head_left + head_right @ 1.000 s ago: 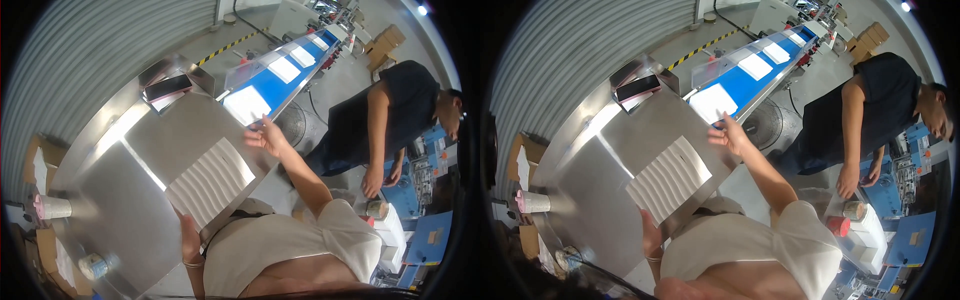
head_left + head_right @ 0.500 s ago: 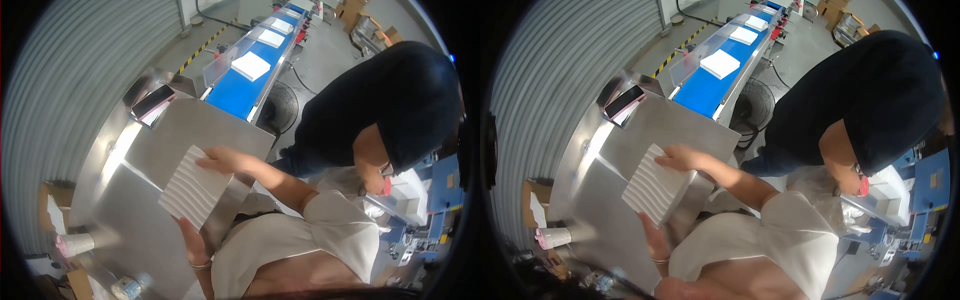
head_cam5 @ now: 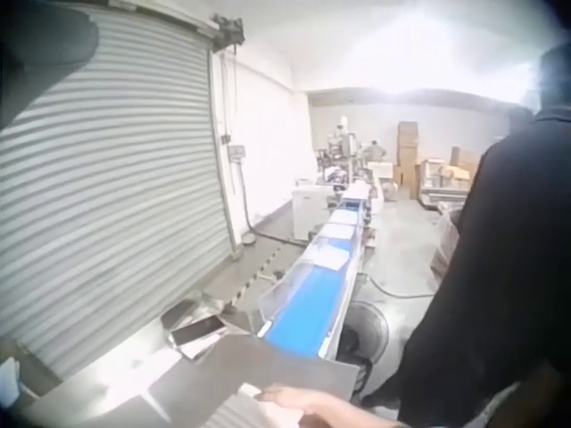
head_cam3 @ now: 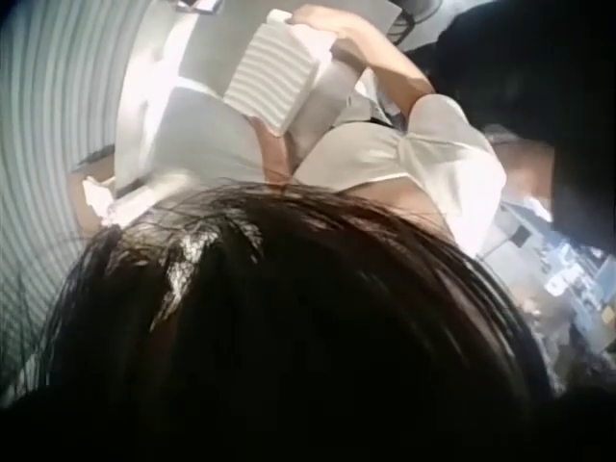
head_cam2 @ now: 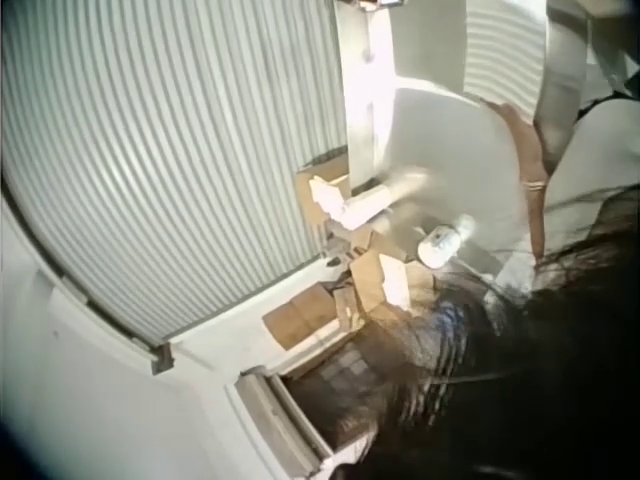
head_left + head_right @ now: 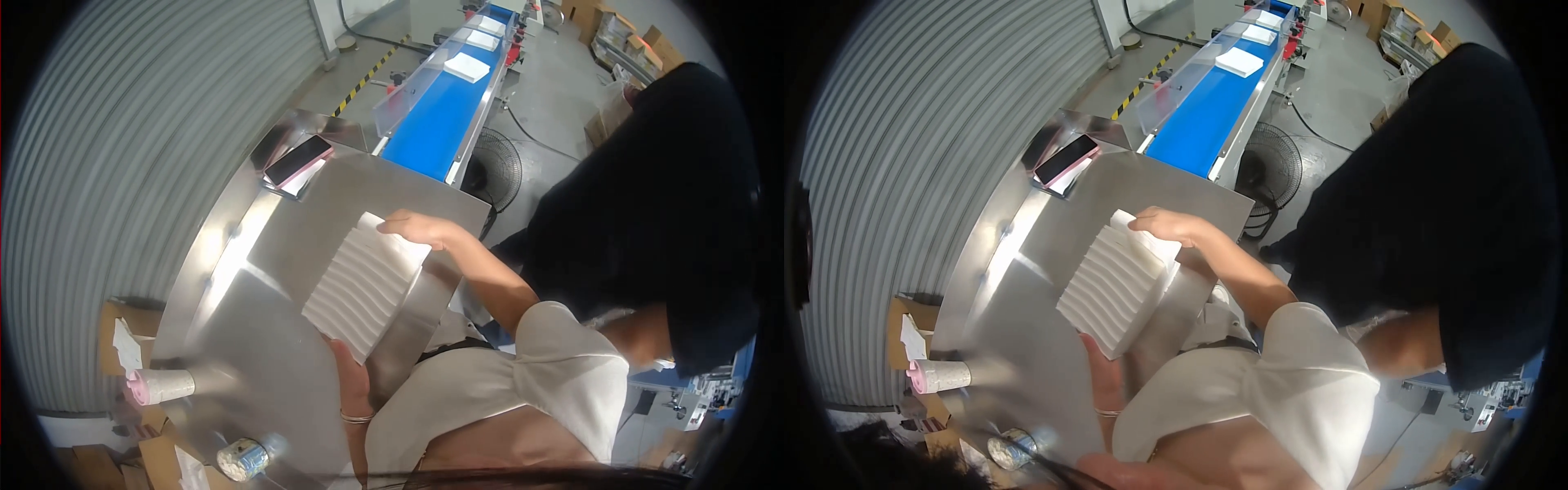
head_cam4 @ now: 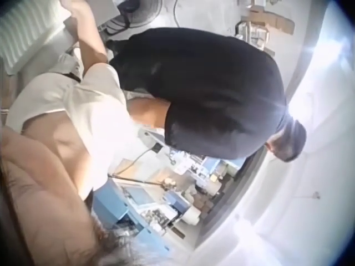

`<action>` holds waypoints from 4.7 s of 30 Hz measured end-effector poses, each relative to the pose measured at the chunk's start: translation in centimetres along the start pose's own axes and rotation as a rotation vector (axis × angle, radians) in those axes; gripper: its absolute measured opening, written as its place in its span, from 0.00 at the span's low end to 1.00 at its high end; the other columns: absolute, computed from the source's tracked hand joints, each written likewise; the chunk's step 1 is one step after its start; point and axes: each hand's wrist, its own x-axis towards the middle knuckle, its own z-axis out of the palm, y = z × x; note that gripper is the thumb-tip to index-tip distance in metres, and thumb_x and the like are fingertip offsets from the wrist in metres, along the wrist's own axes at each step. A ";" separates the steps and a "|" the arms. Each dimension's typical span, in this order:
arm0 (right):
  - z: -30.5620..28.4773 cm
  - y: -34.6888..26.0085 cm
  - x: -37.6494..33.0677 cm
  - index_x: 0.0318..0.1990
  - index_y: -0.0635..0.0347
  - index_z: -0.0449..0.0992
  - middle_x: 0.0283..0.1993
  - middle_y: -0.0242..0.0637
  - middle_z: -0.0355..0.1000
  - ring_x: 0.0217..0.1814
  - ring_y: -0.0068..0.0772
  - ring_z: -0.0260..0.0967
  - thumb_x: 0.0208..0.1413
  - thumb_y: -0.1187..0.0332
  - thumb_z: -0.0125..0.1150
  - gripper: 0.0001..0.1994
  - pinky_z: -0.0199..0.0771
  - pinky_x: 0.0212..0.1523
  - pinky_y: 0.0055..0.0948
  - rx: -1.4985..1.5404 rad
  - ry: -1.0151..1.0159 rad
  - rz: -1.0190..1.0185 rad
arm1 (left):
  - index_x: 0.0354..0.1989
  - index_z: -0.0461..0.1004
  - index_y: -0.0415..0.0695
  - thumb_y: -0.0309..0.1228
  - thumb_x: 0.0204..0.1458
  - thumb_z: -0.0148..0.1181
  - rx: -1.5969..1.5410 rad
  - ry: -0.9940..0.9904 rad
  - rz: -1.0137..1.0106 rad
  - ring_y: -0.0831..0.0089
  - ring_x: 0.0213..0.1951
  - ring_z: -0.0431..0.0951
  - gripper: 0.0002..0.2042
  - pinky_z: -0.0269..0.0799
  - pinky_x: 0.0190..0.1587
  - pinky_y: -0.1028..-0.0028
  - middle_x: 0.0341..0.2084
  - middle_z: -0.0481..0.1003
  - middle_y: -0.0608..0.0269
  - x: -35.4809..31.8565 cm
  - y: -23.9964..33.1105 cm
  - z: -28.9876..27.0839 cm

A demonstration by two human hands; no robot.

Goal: Moving stacks of processed paper products from a stacking machine to a conveyor belt.

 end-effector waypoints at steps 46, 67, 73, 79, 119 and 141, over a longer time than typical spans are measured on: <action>-6.6 7.0 2.8 0.53 0.63 0.58 0.50 0.40 0.62 0.49 0.33 0.63 0.48 0.75 0.48 0.22 0.65 0.50 0.31 0.738 -0.033 -0.238 | 0.61 0.32 0.44 0.53 0.51 0.39 0.000 0.010 0.119 0.67 0.62 0.38 0.37 0.34 0.61 0.68 0.61 0.36 0.61 2.2 0.4 3.4; -9.4 2.0 2.6 0.41 0.67 0.70 0.25 0.31 0.64 0.28 0.20 0.58 0.54 0.59 0.47 0.18 0.61 0.29 0.23 -0.104 0.047 -0.226 | 0.60 0.30 0.39 0.46 0.53 0.39 0.080 0.074 0.072 0.66 0.62 0.34 0.35 0.31 0.61 0.70 0.61 0.35 0.55 7.9 -1.3 12.0; -9.6 -1.2 1.5 0.47 0.69 0.65 0.39 0.42 0.67 0.40 0.30 0.62 0.55 0.61 0.43 0.20 0.62 0.42 0.26 -0.334 -0.105 -0.003 | 0.60 0.31 0.39 0.45 0.53 0.39 0.079 0.065 0.094 0.65 0.62 0.35 0.35 0.31 0.61 0.69 0.61 0.36 0.55 7.9 -1.6 11.6; -10.1 1.0 2.8 0.47 0.67 0.63 0.33 0.32 0.65 0.31 0.20 0.59 0.54 0.65 0.45 0.17 0.60 0.31 0.20 -0.059 -0.031 -0.050 | 0.61 0.33 0.46 0.47 0.52 0.42 -0.020 0.041 0.071 0.68 0.62 0.38 0.35 0.36 0.60 0.66 0.61 0.39 0.64 8.0 -1.4 11.8; -9.9 1.1 1.8 0.43 0.68 0.68 0.37 0.37 0.66 0.42 0.24 0.60 0.54 0.59 0.44 0.19 0.61 0.39 0.21 0.048 -0.014 0.070 | 0.60 0.29 0.39 0.43 0.54 0.39 0.075 0.020 0.055 0.65 0.62 0.35 0.34 0.32 0.60 0.69 0.61 0.36 0.55 10.4 -2.9 13.9; -11.5 1.9 2.2 0.46 0.66 0.66 0.36 0.32 0.63 0.36 0.19 0.58 0.52 0.62 0.48 0.18 0.60 0.29 0.21 0.017 -0.053 0.137 | 0.60 0.26 0.42 0.39 0.54 0.42 -0.038 -0.006 -0.016 0.66 0.62 0.35 0.35 0.32 0.60 0.70 0.61 0.34 0.57 11.4 -2.7 16.2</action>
